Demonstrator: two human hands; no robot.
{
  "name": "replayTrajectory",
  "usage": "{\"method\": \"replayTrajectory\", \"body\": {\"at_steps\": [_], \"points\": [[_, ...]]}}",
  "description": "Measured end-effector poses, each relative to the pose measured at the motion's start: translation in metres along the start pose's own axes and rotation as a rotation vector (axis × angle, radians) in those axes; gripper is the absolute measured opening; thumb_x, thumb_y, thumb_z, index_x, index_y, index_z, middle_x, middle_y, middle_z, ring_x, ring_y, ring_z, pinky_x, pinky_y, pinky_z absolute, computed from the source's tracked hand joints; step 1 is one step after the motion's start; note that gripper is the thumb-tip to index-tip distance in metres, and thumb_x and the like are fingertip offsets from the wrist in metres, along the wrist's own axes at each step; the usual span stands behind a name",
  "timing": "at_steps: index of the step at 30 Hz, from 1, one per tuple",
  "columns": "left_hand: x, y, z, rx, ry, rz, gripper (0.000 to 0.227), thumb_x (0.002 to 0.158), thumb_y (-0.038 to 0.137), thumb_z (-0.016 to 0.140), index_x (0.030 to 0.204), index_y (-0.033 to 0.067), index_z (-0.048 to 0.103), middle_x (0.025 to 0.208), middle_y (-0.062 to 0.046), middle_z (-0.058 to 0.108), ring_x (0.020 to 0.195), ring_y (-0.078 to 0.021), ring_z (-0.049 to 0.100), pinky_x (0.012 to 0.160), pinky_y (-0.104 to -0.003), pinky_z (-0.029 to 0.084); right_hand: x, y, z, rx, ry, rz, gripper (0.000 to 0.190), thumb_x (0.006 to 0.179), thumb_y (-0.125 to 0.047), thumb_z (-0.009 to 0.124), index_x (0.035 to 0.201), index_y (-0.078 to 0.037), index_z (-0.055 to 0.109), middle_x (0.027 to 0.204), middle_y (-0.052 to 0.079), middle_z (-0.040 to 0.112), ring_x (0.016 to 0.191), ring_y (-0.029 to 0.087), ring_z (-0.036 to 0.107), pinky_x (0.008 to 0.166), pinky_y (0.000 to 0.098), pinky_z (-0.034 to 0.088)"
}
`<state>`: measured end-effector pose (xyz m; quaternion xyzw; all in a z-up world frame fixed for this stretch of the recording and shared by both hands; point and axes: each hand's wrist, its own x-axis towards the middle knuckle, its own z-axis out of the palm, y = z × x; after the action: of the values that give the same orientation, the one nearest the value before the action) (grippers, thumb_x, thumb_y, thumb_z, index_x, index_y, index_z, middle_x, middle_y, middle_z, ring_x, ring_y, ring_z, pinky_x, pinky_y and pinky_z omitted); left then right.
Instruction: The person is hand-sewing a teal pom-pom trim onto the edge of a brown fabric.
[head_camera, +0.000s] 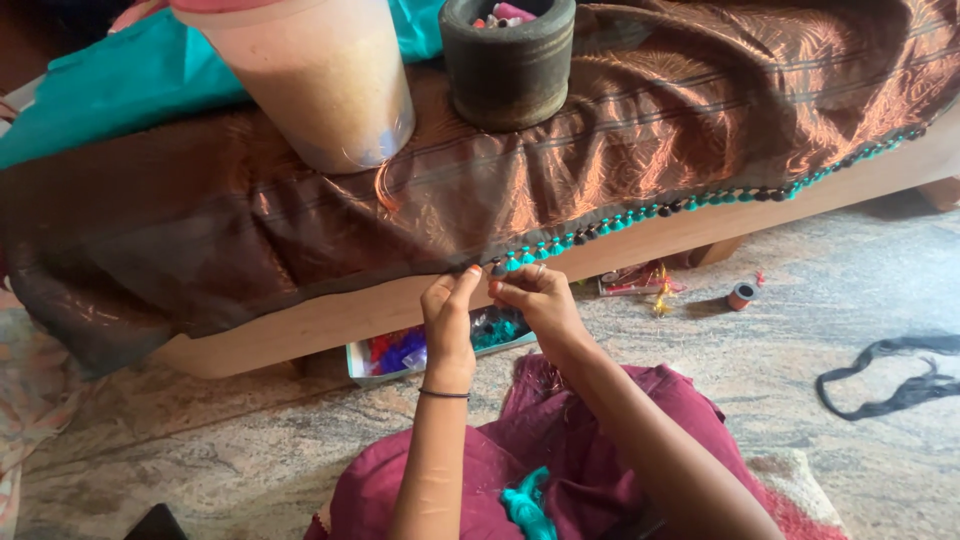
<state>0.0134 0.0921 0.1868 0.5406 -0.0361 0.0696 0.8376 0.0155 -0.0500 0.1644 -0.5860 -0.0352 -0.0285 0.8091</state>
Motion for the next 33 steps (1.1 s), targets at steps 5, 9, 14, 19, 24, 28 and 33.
{"method": "replayTrajectory", "body": {"at_steps": [5, 9, 14, 19, 24, 28, 33], "points": [[-0.004, 0.009, 0.009, 0.078, 0.065, -0.011, 0.013, 0.091, 0.013, 0.066, 0.087, 0.0029, 0.072, 0.085, 0.001, 0.071, 0.08, -0.0064, 0.062, 0.074, -0.024, 0.047, -0.001, -0.01, 0.01, 0.052, -0.002, 0.053, 0.012, 0.09, -0.005, 0.075, 0.1, 0.002, 0.075, 0.091, 0.007, 0.076, 0.082, 0.012, 0.07, 0.078, 0.0274, 0.057], [0.01, -0.039, -0.024, 0.062, 0.096, 0.067, 0.022, 0.102, 0.013, 0.071, 0.088, -0.0037, 0.068, 0.086, -0.001, 0.063, 0.081, -0.0088, 0.053, 0.072, -0.027, 0.041, 0.0, -0.01, 0.013, 0.072, -0.007, 0.056, 0.013, 0.091, -0.005, 0.074, 0.1, 0.003, 0.076, 0.09, 0.008, 0.077, 0.082, 0.013, 0.07, 0.078, 0.028, 0.057], [-0.001, -0.004, 0.002, 0.011, 0.109, 0.018, 0.013, 0.094, 0.012, 0.069, 0.09, 0.0005, 0.071, 0.087, 0.001, 0.07, 0.082, -0.0064, 0.06, 0.075, -0.024, 0.047, 0.0, -0.007, 0.011, 0.102, -0.01, 0.074, 0.012, 0.09, -0.004, 0.074, 0.1, 0.003, 0.076, 0.09, 0.008, 0.076, 0.081, 0.013, 0.069, 0.077, 0.0279, 0.056], [0.004, -0.012, 0.001, 0.116, 0.104, 0.067, 0.011, 0.095, 0.012, 0.069, 0.092, 0.0011, 0.072, 0.086, -0.001, 0.069, 0.078, -0.008, 0.059, 0.069, -0.025, 0.045, -0.002, 0.003, 0.023, 0.188, -0.018, 0.011, 0.021, 0.095, 0.0, 0.067, 0.115, 0.007, 0.068, 0.101, 0.009, 0.076, 0.089, 0.013, 0.071, 0.08, 0.0273, 0.058], [-0.002, 0.006, 0.013, 0.23, 0.113, 0.223, 0.01, 0.093, 0.01, 0.07, 0.092, 0.0003, 0.07, 0.089, -0.004, 0.072, 0.081, -0.009, 0.064, 0.071, -0.028, 0.051, -0.017, -0.005, 0.045, 0.155, 0.119, -0.37, 0.05, 0.102, 0.006, 0.062, 0.14, -0.007, 0.033, 0.108, 0.004, 0.056, 0.092, 0.011, 0.06, 0.079, 0.0259, 0.053], [-0.005, 0.014, 0.014, 0.348, 0.127, 0.292, 0.009, 0.092, 0.01, 0.07, 0.095, 0.0021, 0.073, 0.09, -0.004, 0.073, 0.085, -0.0094, 0.064, 0.077, -0.027, 0.051, -0.019, -0.028, 0.053, 0.252, 0.017, -0.369, 0.054, 0.099, 0.002, 0.06, 0.146, -0.012, 0.038, 0.102, 0.003, 0.062, 0.09, 0.008, 0.061, 0.078, 0.022, 0.053], [0.02, -0.026, -0.009, -0.176, 0.01, 0.134, 0.03, 0.106, 0.023, 0.066, 0.088, -0.0005, 0.066, 0.088, 0.0, 0.063, 0.084, -0.01, 0.058, 0.076, -0.031, 0.046, -0.016, -0.034, 0.045, -0.057, -0.013, -0.325, 0.013, 0.097, -0.002, 0.066, 0.11, 0.0, 0.069, 0.097, 0.002, 0.071, 0.088, 0.006, 0.064, 0.079, 0.0211, 0.053]]}}
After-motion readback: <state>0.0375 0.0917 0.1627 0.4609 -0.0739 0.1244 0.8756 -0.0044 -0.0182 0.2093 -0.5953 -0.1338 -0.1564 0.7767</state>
